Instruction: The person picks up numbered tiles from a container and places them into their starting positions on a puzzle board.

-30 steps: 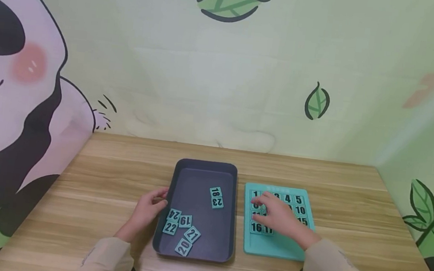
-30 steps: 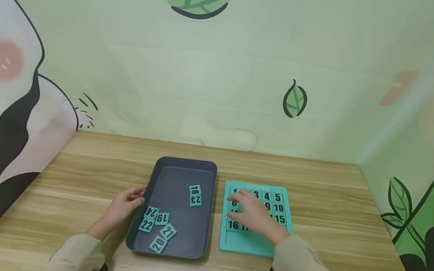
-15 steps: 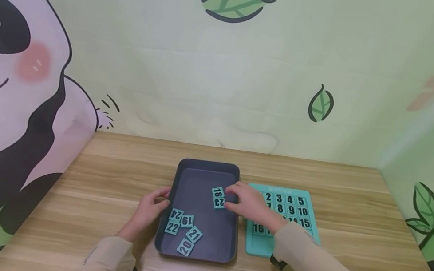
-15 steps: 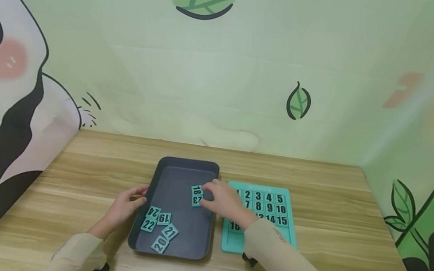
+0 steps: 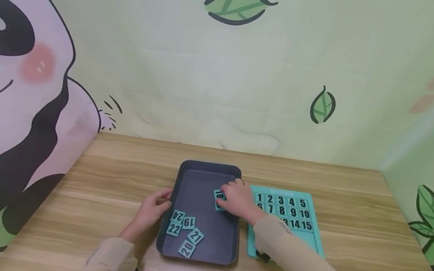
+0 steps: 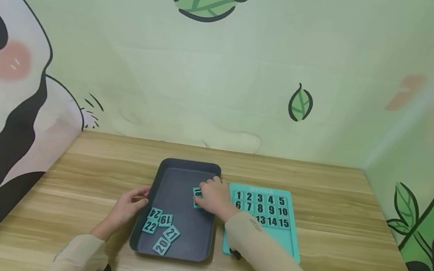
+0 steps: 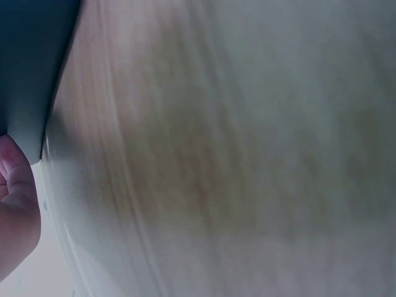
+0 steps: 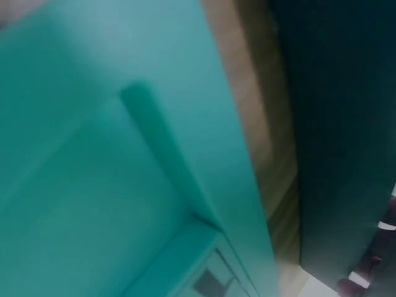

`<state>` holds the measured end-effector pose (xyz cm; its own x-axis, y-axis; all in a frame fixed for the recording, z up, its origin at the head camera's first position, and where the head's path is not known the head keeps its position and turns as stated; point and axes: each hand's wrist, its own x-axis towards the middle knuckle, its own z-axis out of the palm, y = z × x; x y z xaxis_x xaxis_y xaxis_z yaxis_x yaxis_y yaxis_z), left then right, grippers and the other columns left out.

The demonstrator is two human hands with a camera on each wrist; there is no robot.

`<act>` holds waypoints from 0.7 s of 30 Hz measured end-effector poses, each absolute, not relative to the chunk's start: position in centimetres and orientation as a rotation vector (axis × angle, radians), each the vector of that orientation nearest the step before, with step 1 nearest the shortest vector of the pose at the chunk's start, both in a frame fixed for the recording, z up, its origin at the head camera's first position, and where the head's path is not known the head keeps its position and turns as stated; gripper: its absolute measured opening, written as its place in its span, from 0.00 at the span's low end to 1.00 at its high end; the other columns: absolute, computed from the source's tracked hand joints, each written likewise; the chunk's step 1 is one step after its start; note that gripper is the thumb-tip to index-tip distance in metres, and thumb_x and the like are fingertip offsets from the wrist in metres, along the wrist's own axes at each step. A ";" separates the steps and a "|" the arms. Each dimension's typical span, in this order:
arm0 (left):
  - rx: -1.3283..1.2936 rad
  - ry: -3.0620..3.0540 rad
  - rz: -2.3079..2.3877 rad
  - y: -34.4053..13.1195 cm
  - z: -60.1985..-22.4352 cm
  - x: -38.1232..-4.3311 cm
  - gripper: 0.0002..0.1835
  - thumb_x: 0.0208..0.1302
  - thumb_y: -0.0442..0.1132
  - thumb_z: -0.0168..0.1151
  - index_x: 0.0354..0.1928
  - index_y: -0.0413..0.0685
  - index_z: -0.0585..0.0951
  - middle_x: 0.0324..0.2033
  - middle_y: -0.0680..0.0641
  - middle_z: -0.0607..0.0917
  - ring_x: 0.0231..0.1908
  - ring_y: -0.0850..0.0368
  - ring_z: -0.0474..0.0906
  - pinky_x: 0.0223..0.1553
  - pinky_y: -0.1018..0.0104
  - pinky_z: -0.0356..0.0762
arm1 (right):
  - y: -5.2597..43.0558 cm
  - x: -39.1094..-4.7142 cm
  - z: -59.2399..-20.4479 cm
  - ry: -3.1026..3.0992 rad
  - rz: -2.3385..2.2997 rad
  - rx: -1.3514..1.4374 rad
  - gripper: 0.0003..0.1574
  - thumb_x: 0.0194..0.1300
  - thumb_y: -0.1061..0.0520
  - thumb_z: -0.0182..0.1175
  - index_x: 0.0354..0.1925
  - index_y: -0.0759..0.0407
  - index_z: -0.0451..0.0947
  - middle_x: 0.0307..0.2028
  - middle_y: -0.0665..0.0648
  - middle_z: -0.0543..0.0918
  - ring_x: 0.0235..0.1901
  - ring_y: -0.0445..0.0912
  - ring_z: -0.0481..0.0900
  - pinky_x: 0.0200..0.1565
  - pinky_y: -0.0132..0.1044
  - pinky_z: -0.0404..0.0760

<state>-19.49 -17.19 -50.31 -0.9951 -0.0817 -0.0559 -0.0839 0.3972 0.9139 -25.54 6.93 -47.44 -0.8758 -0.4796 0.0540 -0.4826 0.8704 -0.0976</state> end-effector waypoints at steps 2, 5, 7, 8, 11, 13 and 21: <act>-0.159 2.622 1.715 -17.2 -50.4 -19.5 0.21 0.56 0.29 0.52 0.54 0.38 0.71 0.45 0.38 0.76 0.44 0.45 0.75 0.39 0.63 0.77 | 6.7 -25.6 -47.8 -3.019 0.119 0.743 0.23 0.55 0.40 0.55 0.39 0.55 0.79 0.36 0.54 0.81 0.37 0.48 0.69 0.45 0.47 0.67; -0.153 2.620 1.727 -17.2 -50.4 -19.5 0.21 0.56 0.29 0.52 0.54 0.38 0.71 0.45 0.37 0.76 0.44 0.45 0.76 0.38 0.63 0.77 | 6.3 -25.8 -48.2 -3.019 0.088 0.716 0.24 0.55 0.39 0.54 0.40 0.55 0.79 0.36 0.54 0.81 0.37 0.48 0.69 0.47 0.48 0.66; -0.155 2.614 1.729 -17.2 -50.4 -19.5 0.21 0.56 0.30 0.52 0.55 0.38 0.71 0.45 0.38 0.76 0.44 0.45 0.75 0.38 0.64 0.77 | 6.2 -25.8 -48.3 -3.012 0.105 0.702 0.24 0.55 0.39 0.54 0.40 0.55 0.78 0.37 0.54 0.81 0.36 0.48 0.69 0.47 0.49 0.65; -0.154 2.614 1.731 -17.2 -50.4 -19.5 0.21 0.56 0.30 0.52 0.54 0.38 0.71 0.45 0.38 0.76 0.44 0.45 0.76 0.38 0.64 0.77 | 6.1 -25.8 -48.4 -3.009 0.103 0.693 0.24 0.55 0.39 0.54 0.41 0.54 0.78 0.37 0.54 0.81 0.36 0.48 0.69 0.48 0.50 0.64; -0.153 2.615 1.731 -17.2 -50.3 -19.4 0.21 0.56 0.30 0.52 0.54 0.38 0.71 0.45 0.38 0.76 0.44 0.46 0.76 0.37 0.64 0.77 | 5.8 -25.8 -48.5 -3.010 0.100 0.658 0.24 0.55 0.38 0.55 0.41 0.53 0.78 0.37 0.54 0.81 0.37 0.48 0.69 0.51 0.53 0.62; -0.157 2.613 1.730 -17.2 -50.3 -19.4 0.21 0.56 0.30 0.52 0.54 0.39 0.71 0.45 0.38 0.76 0.44 0.46 0.75 0.37 0.64 0.77 | 5.5 -25.8 -48.5 -3.020 0.107 0.634 0.24 0.55 0.39 0.55 0.42 0.53 0.78 0.38 0.54 0.81 0.39 0.49 0.70 0.55 0.55 0.59; -0.167 2.610 1.733 -17.2 -50.3 -19.4 0.21 0.56 0.29 0.52 0.54 0.39 0.71 0.45 0.38 0.76 0.45 0.45 0.75 0.39 0.63 0.77 | 4.8 -25.8 -48.5 -3.049 0.165 0.651 0.23 0.52 0.44 0.58 0.44 0.54 0.77 0.40 0.54 0.81 0.45 0.50 0.73 0.61 0.60 0.48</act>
